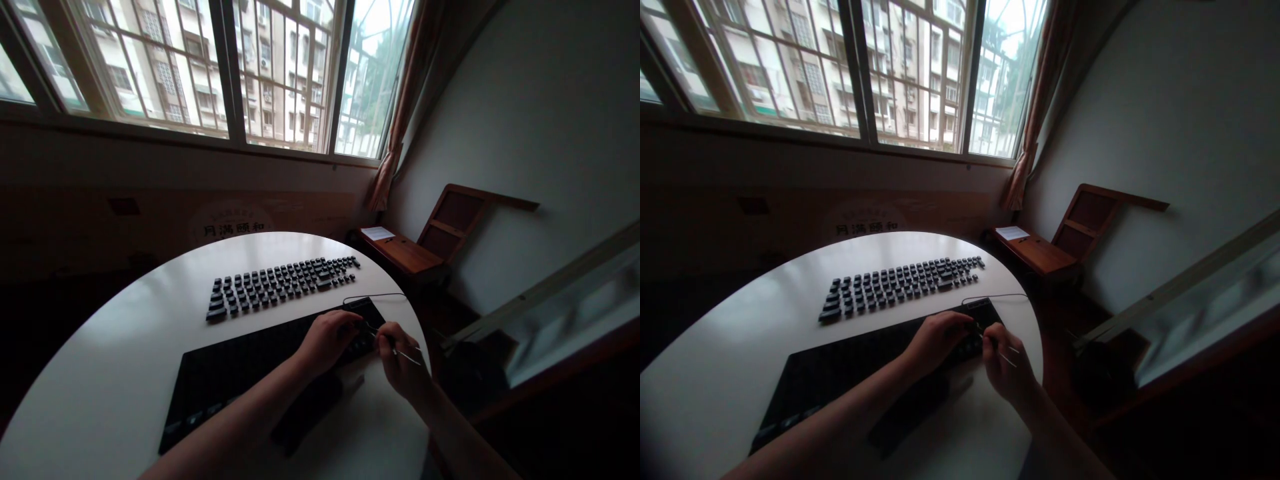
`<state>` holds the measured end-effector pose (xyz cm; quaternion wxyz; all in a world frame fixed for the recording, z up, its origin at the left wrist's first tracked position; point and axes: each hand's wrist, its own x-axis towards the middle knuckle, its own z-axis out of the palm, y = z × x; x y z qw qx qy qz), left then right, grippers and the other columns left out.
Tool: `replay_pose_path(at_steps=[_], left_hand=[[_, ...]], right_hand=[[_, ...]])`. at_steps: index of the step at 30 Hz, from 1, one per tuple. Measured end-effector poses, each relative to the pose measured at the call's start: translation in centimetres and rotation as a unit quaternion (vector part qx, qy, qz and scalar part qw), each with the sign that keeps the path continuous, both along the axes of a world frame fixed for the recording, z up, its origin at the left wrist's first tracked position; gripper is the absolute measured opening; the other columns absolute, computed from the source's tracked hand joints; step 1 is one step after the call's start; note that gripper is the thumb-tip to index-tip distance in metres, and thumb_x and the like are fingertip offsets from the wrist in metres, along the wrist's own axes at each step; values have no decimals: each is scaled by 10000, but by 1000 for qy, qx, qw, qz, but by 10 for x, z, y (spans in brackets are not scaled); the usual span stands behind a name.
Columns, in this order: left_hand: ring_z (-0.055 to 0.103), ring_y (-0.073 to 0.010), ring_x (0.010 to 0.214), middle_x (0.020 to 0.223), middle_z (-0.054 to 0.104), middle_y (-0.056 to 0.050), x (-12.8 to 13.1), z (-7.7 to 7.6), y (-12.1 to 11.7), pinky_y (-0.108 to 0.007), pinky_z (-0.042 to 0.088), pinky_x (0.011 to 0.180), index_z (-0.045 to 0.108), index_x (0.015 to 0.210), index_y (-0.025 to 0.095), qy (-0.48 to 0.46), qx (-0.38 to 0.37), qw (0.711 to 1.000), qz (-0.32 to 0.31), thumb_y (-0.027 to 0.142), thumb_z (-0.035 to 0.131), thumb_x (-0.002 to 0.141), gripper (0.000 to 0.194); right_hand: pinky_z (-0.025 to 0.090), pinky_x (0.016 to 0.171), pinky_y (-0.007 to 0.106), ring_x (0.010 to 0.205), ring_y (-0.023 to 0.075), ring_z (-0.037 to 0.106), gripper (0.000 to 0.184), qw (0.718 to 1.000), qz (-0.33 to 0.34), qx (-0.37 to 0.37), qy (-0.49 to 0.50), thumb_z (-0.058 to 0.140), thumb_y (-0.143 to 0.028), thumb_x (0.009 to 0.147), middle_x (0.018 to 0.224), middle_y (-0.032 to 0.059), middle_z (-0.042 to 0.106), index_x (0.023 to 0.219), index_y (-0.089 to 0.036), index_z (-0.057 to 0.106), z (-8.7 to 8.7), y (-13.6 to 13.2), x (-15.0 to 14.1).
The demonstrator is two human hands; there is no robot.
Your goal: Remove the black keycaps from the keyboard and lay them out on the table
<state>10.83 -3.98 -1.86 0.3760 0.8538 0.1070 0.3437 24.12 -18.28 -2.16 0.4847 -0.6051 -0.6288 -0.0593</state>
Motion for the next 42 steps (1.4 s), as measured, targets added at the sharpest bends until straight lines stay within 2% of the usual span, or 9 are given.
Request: replay_pose_path(at_steps=[6,10,14,20,29,32,35,39,42], left_hand=[[672,-166,794,904,732,-33,3,-4,4,-271,521,746,705,1040,191,0,-79,997,2,89,610,812,267],[665,-167,775,918,732,-54,5,-7,6,-266,518,722,709,1052,166,-5,-140,990,-21,110,605,815,265],[669,-182,789,918,733,-69,6,-8,8,-274,520,720,711,1064,149,-20,-185,982,-34,125,599,812,276],[682,-224,915,1009,741,-89,6,-7,11,-318,525,816,711,1067,150,-28,-207,977,-43,147,614,799,286],[680,-228,916,1007,735,-99,5,-10,14,-345,532,838,678,1103,152,-44,-238,969,-46,212,630,808,305],[671,-221,894,1007,726,-106,5,-12,16,-338,526,814,644,1161,147,-35,-228,973,-10,273,616,841,345],[664,-208,852,985,724,-91,5,-13,16,-317,519,774,661,1121,155,-6,-213,977,17,289,578,865,300],[652,-194,786,888,719,-57,4,-12,13,-302,507,739,676,1091,166,30,-181,983,33,258,566,856,275],[647,-191,776,876,717,-50,3,-11,12,-294,500,727,681,1080,168,34,-176,983,39,236,560,843,274]], right_hand=[[381,558,272,573,146,487,209,995,-101,-3,-16,402,-201,969,652,-18,477,776,-210,482,11,-6,14],[434,715,331,772,202,548,252,991,-107,-25,-80,389,-228,986,798,44,558,786,-201,540,24,-5,26],[462,863,357,970,221,575,219,993,-61,-32,-91,364,-186,995,1018,89,586,974,-200,582,31,3,27],[508,799,299,885,192,641,127,988,35,-121,-85,555,-163,912,1036,54,635,1008,-232,600,24,15,21],[508,744,278,829,191,691,169,990,26,-131,-53,645,-169,850,935,13,731,1001,-244,661,18,32,29],[511,724,273,775,188,695,162,991,-11,-126,-48,636,-217,859,914,19,746,1016,-232,675,24,50,51],[511,727,270,792,187,703,189,982,-86,-161,-38,634,-247,854,982,40,752,1035,-209,671,26,83,88],[501,780,261,869,195,720,199,957,-141,-249,-39,663,-233,821,926,45,768,1016,-204,692,17,134,132],[501,757,244,853,188,722,206,943,-159,-288,-44,676,-238,810,911,42,773,1010,-204,711,5,160,145]])
